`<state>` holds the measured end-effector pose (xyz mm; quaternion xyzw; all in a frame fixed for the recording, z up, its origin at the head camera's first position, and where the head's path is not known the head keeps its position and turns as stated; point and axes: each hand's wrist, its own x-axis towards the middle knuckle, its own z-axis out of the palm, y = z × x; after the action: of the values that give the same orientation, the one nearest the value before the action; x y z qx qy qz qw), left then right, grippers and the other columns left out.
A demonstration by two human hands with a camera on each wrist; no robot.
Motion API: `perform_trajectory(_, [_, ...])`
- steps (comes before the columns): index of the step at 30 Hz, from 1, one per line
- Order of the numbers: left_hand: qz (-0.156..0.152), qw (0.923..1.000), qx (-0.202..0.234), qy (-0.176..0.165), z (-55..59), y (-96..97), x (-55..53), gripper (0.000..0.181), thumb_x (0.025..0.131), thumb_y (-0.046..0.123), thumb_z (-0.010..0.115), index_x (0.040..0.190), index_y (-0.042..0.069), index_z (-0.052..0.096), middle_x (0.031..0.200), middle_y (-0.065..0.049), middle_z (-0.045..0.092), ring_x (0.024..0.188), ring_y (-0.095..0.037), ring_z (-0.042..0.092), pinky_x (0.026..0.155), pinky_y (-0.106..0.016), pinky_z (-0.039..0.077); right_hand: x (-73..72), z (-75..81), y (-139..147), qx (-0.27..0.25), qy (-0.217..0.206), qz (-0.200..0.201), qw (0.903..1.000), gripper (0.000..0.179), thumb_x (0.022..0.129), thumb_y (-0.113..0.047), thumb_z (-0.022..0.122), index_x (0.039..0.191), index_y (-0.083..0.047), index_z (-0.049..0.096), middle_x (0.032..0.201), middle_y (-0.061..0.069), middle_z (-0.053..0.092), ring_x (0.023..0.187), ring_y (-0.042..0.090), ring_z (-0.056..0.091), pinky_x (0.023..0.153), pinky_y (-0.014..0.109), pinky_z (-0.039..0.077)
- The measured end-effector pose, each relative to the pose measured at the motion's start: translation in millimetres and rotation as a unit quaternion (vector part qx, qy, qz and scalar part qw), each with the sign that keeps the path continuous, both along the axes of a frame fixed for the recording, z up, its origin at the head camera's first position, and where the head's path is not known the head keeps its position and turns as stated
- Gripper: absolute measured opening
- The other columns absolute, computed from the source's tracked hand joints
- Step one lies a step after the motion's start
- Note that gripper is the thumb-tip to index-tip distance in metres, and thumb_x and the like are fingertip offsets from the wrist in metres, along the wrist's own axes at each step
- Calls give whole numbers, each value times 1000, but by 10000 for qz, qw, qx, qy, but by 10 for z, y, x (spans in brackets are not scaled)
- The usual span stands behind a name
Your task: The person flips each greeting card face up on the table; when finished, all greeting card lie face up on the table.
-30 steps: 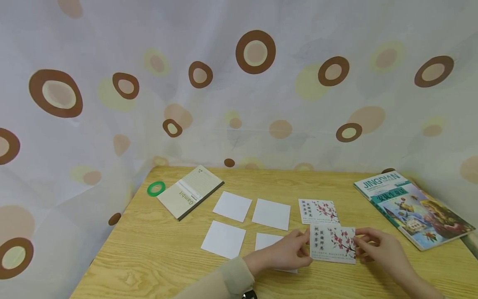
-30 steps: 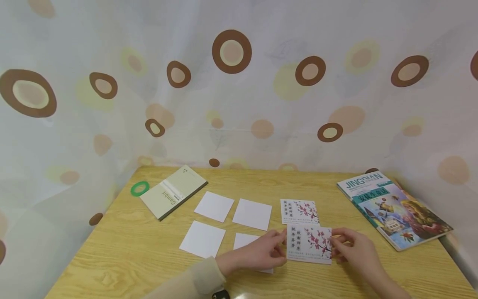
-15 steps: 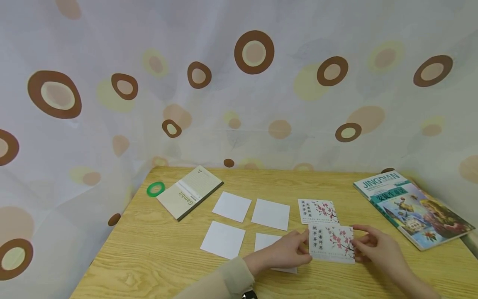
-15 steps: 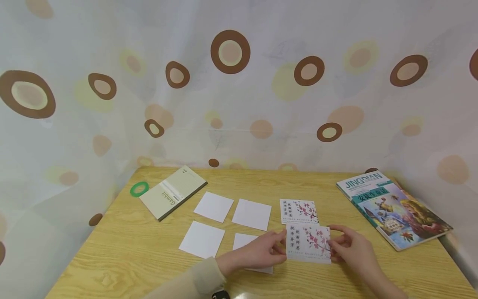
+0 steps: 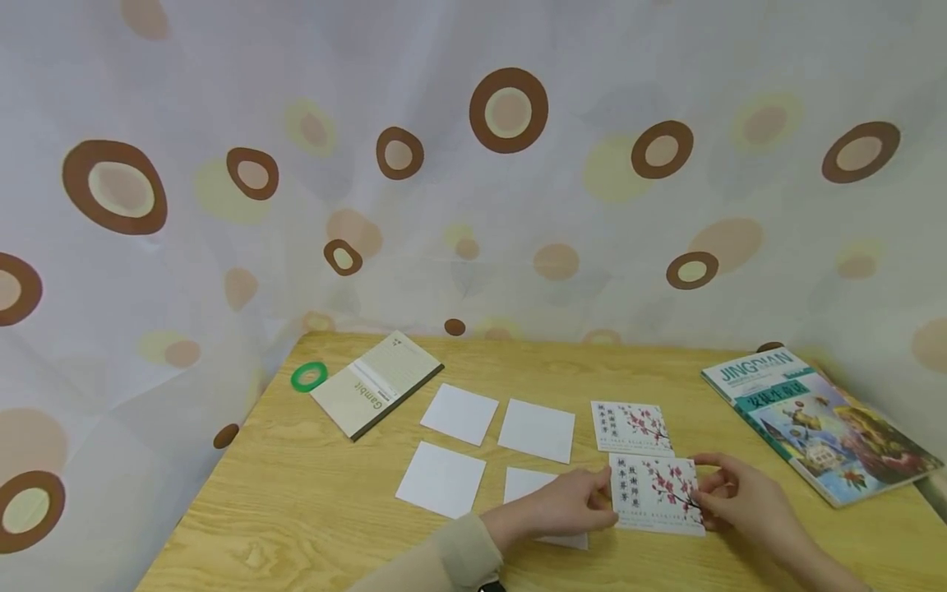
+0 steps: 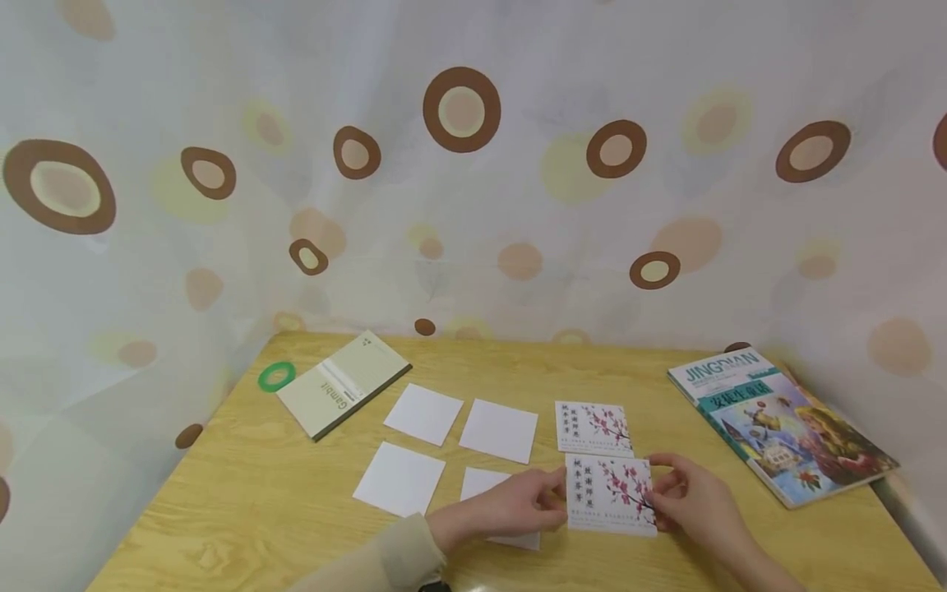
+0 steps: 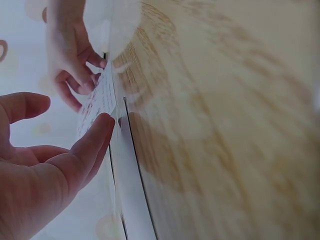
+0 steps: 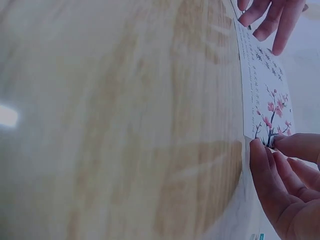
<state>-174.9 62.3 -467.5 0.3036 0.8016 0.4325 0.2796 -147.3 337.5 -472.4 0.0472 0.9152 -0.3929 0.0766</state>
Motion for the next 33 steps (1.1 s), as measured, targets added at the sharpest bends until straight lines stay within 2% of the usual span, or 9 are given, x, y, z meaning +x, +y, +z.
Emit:
perform_trajectory(8, [165, 9998, -116, 9, 2, -17, 32, 68, 92, 19, 65, 151, 0, 36, 116, 1, 69, 98, 2, 66, 82, -12, 50, -33, -36, -30, 164, -55, -5, 9999, 57, 84, -7, 77, 133, 7, 51, 80, 3, 64, 63, 16, 62, 55, 28, 56])
perform_trajectory(15, [159, 9997, -105, -160, 10, -27, 49, 67, 93, 21, 64, 151, 0, 38, 116, 1, 70, 97, 3, 65, 82, -12, 50, -43, -68, -56, 222, -225, -52, 9995, 56, 83, -7, 77, 132, 7, 51, 79, 3, 62, 64, 17, 61, 55, 28, 55])
perform_trajectory(21, [116, 9998, -173, -22, 22, -22, 47, 68, 92, 21, 64, 151, 0, 37, 117, -2, 71, 96, 5, 64, 82, -11, 48, -56, -70, -62, 329, -36, 40, 9994, 56, 82, -7, 78, 130, 8, 53, 78, 2, 62, 64, 16, 61, 53, 26, 54])
perform_trajectory(28, [-4, 9993, -332, 176, 66, -31, 48, 70, 92, 23, 63, 152, 1, 35, 119, -1, 72, 96, 7, 62, 86, -11, 47, -107, -32, -33, 1128, 464, 419, 9916, 54, 79, -16, 82, 124, 4, 59, 76, -4, 64, 65, 9, 56, 59, 22, 44])
perform_trajectory(33, [-44, 9990, -368, 237, 70, -33, 64, 70, 92, 24, 63, 152, 1, 35, 120, -3, 71, 95, 7, 61, 88, -11, 46, -132, -33, -20, 1255, 395, 525, 9899, 54, 79, -20, 82, 123, 4, 60, 76, -5, 64, 67, 10, 55, 62, 24, 43])
